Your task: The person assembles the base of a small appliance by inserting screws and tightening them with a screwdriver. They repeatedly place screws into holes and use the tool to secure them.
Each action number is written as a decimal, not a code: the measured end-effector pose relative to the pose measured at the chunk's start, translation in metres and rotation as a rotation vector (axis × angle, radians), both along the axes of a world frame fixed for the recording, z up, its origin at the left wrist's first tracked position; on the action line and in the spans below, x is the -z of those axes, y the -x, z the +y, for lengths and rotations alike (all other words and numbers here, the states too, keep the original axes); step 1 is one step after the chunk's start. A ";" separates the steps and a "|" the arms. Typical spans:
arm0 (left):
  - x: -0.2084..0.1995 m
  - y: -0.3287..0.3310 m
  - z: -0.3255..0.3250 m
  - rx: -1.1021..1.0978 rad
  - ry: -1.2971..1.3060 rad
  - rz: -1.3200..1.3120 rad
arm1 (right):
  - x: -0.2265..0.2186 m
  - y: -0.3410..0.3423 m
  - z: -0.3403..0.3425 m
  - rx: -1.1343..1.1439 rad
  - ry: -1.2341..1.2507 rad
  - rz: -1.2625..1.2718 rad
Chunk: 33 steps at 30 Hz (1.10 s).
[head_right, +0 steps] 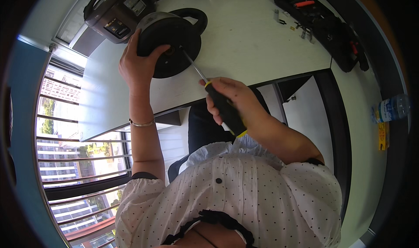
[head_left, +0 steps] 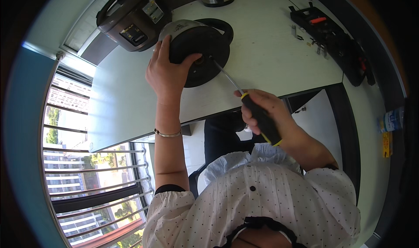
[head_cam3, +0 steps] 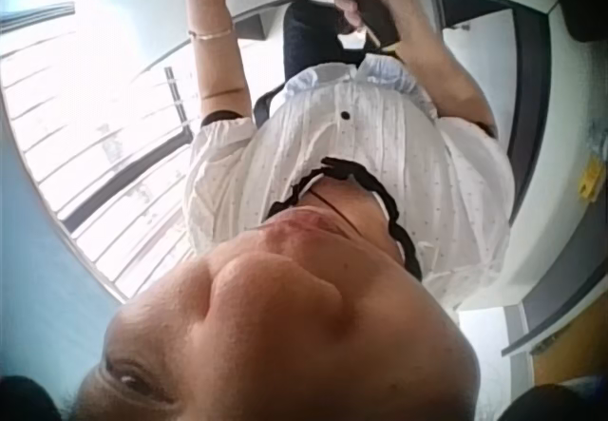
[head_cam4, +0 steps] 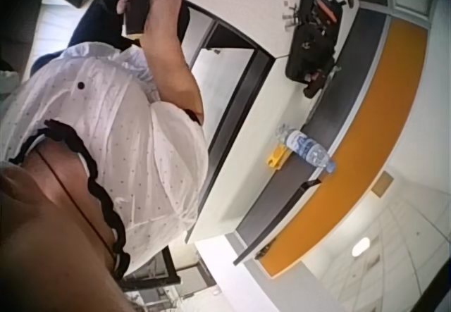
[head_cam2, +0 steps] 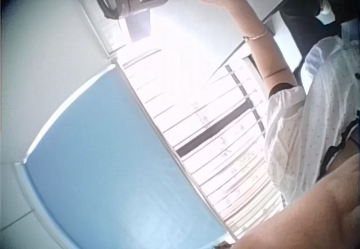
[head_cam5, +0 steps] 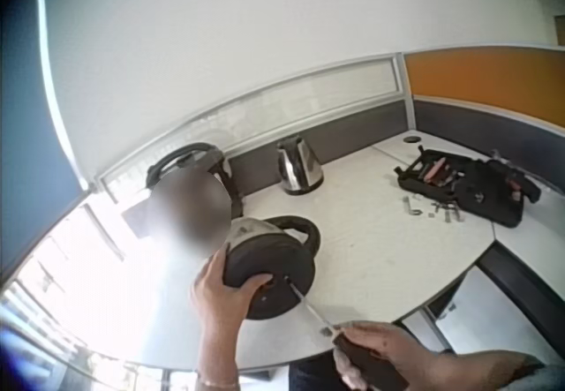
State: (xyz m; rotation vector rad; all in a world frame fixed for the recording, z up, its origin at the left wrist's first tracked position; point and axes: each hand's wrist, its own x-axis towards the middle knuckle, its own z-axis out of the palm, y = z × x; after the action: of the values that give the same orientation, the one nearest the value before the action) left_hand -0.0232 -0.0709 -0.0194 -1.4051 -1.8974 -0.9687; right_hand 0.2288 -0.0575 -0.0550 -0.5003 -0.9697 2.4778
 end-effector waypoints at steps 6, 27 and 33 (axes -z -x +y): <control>0.000 0.007 0.001 0.019 -0.008 -0.017 | 0.023 -0.002 0.016 -0.167 0.488 0.416; -0.003 0.004 0.007 0.024 0.023 -0.001 | 0.037 0.012 0.005 -0.216 0.678 0.627; -0.006 0.005 0.007 0.066 0.047 -0.046 | 0.016 0.009 0.007 -0.069 0.034 0.072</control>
State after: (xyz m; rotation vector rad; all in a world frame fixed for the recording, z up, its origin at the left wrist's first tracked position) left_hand -0.0279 -0.0641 -0.0136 -1.4933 -1.9289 -1.0020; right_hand 0.2195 -0.0510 -0.0705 -0.3923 -0.9322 2.5590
